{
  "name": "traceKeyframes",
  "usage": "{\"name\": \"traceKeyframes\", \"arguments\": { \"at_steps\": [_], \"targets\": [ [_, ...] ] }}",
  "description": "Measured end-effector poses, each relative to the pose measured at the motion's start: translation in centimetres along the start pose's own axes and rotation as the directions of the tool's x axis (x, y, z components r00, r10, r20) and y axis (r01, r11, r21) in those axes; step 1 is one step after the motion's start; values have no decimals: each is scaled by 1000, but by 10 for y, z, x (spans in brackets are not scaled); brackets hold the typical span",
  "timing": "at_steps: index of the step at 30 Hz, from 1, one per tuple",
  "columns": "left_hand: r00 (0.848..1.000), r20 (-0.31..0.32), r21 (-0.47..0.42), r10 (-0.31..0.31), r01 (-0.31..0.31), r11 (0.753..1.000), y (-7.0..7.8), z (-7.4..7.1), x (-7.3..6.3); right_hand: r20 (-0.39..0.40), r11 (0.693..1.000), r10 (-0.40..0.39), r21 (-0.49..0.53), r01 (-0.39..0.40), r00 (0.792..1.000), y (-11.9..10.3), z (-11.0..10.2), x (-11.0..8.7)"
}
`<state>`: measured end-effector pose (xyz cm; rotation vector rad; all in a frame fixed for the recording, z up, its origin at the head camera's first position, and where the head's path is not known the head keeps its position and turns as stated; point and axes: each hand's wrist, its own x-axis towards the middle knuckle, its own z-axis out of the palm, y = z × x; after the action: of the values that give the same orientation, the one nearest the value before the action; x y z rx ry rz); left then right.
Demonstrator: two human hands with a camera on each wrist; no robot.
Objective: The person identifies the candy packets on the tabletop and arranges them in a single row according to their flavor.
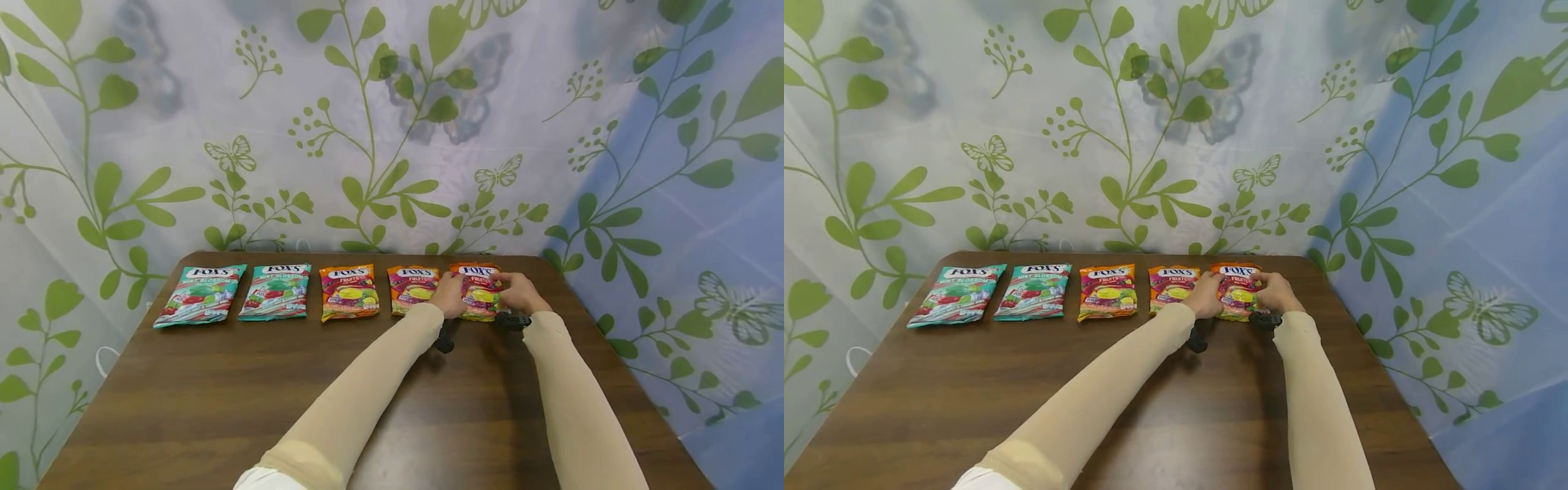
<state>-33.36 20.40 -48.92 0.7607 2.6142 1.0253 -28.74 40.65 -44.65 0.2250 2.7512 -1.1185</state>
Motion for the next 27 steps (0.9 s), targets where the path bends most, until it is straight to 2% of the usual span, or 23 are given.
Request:
{"name": "traceKeyframes", "arguments": {
  "at_steps": [3,6,10,11,14,19,21,24,27],
  "targets": [
    [1000,14,17,-13,13,1000,-1,4,2,3,1000,9,4,-9,1000,0,2,-1],
    [1000,4,-6,-17,17,1000,-3,9,3,15,1000,14,16,-15,1000,1,5,-2],
    [1000,4,-18,-7,7,1000,2,6,-8,22,999,24,34,-25,999,4,7,-2],
    [1000,-3,-1,-3,3,1000,2,8,-7,18,999,28,37,-29,999,5,7,-2],
    [1000,-2,32,2,-2,999,8,3,-16,11,999,25,32,-26,1000,5,8,-2],
    [999,-27,72,29,-27,997,10,-2,-22,-15,1000,24,11,-24,1000,3,7,-3],
    [998,-37,97,44,-40,994,6,2,-18,-23,1000,29,-2,-29,999,2,8,-4],
    [998,-35,144,56,-50,988,-7,17,3,-29,999,32,-21,-33,999,3,10,-4],
    [995,-52,145,80,-71,987,-23,33,20,-32,999,41,-22,-42,999,5,12,-4]
  ]
}}
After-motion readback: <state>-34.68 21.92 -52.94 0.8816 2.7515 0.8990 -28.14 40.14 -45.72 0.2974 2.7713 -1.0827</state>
